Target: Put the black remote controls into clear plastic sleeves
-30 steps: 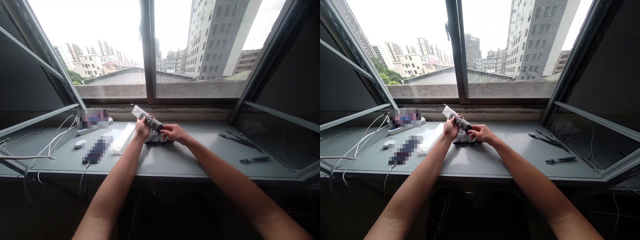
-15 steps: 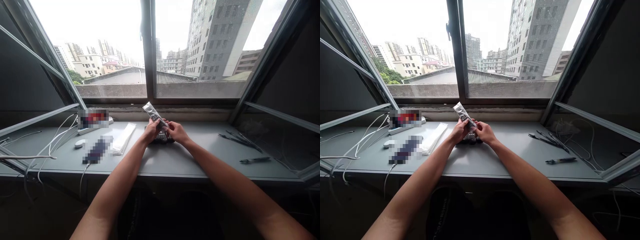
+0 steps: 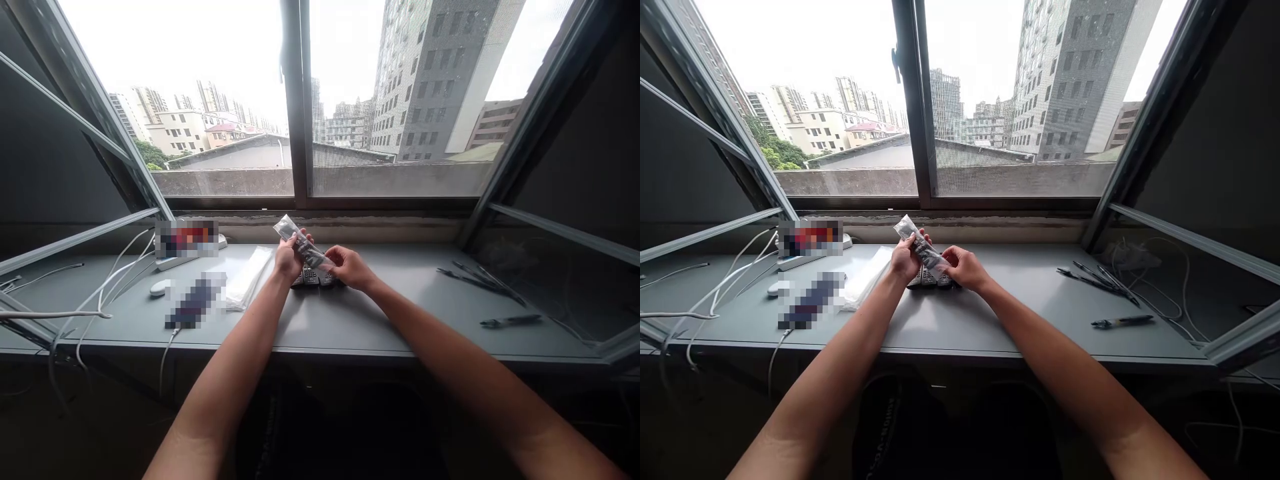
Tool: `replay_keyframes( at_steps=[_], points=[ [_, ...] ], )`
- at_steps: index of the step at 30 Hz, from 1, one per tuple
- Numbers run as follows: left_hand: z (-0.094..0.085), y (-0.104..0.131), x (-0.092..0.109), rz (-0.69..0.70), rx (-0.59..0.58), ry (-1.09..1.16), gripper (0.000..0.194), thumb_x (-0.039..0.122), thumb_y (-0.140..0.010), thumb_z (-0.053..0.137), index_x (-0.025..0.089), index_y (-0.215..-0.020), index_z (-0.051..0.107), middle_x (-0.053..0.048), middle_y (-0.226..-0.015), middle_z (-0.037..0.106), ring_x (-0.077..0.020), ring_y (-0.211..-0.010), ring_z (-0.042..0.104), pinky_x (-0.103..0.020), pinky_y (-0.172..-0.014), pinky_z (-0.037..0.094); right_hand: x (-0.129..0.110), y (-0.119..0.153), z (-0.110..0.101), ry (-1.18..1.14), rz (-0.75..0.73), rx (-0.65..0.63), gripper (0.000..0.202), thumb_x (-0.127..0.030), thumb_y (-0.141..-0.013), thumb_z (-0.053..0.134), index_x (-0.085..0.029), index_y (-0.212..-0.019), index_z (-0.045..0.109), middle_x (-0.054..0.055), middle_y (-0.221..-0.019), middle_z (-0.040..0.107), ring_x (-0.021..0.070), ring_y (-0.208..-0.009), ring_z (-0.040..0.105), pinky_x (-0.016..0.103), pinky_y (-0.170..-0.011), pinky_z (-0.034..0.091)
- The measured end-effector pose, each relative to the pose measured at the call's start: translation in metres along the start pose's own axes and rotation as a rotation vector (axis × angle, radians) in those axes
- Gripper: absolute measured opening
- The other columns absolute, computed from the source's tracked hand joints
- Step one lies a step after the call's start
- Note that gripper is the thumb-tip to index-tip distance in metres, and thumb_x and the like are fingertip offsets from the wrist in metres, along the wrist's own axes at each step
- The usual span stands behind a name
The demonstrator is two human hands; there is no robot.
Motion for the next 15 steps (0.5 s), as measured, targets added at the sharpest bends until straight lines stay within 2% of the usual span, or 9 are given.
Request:
replay_keyframes(
  at_steps=[4, 8, 12, 15],
  points=[
    [0.007, 0.007, -0.016, -0.102, -0.101, -0.092, 0.02, 0.015, -0.105, 0.062, 0.019, -0.124, 0.062, -0.007, -0.106, 0.077, -0.0189, -0.085, 0.077, -0.041, -0.094, 0.065, -0.002, 0.001, -0.004, 0.017, -0.009, 0.055, 0.035, -0.051, -0.084, 0.08, -0.019, -0.1, 0.077, 0.004, -0.092, 0.078, 0.0184, -0.073, 0.065, 0.03, -0.066, 0.053],
    [0.012, 0.011, -0.025, -0.169, -0.177, -0.145, 0.017, 0.018, -0.103, 0.068, 0.015, -0.121, 0.066, -0.012, -0.107, 0.078, -0.0247, -0.095, 0.079, -0.045, -0.096, 0.064, -0.004, 0.002, -0.01, 0.006, 0.028, 0.06, 0.035, -0.053, -0.087, 0.077, -0.018, -0.09, 0.077, 0.003, -0.079, 0.075, 0.0183, -0.064, 0.064, 0.03, -0.061, 0.052],
    [0.008, 0.007, -0.018, -0.162, -0.119, -0.112, 0.024, 0.018, -0.107, 0.06, 0.011, -0.128, 0.068, -0.017, -0.106, 0.079, -0.0263, -0.095, 0.08, -0.045, -0.096, 0.064, -0.008, 0.002, -0.007, 0.044, 0.006, -0.022, 0.036, -0.051, -0.09, 0.073, -0.019, -0.077, 0.073, 0.001, -0.064, 0.068, 0.0176, -0.06, 0.062, 0.028, -0.059, 0.047],
    [0.001, -0.001, -0.007, -0.082, -0.018, -0.018, 0.032, 0.017, -0.108, 0.054, 0.012, -0.138, 0.065, -0.016, -0.109, 0.08, -0.0251, -0.095, 0.081, -0.043, -0.095, 0.064, -0.008, 0.001, -0.005, 0.017, 0.011, -0.038, 0.032, -0.048, -0.09, 0.074, -0.018, -0.078, 0.074, 0.002, -0.067, 0.071, 0.0167, -0.061, 0.062, 0.029, -0.062, 0.049]
  ],
)
Point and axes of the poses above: each hand's wrist, its own y-axis away from the middle knuckle, its own z-axis out of the palm, x = y × z, the point moved 5 cm from there along -y, towards the middle knuckle
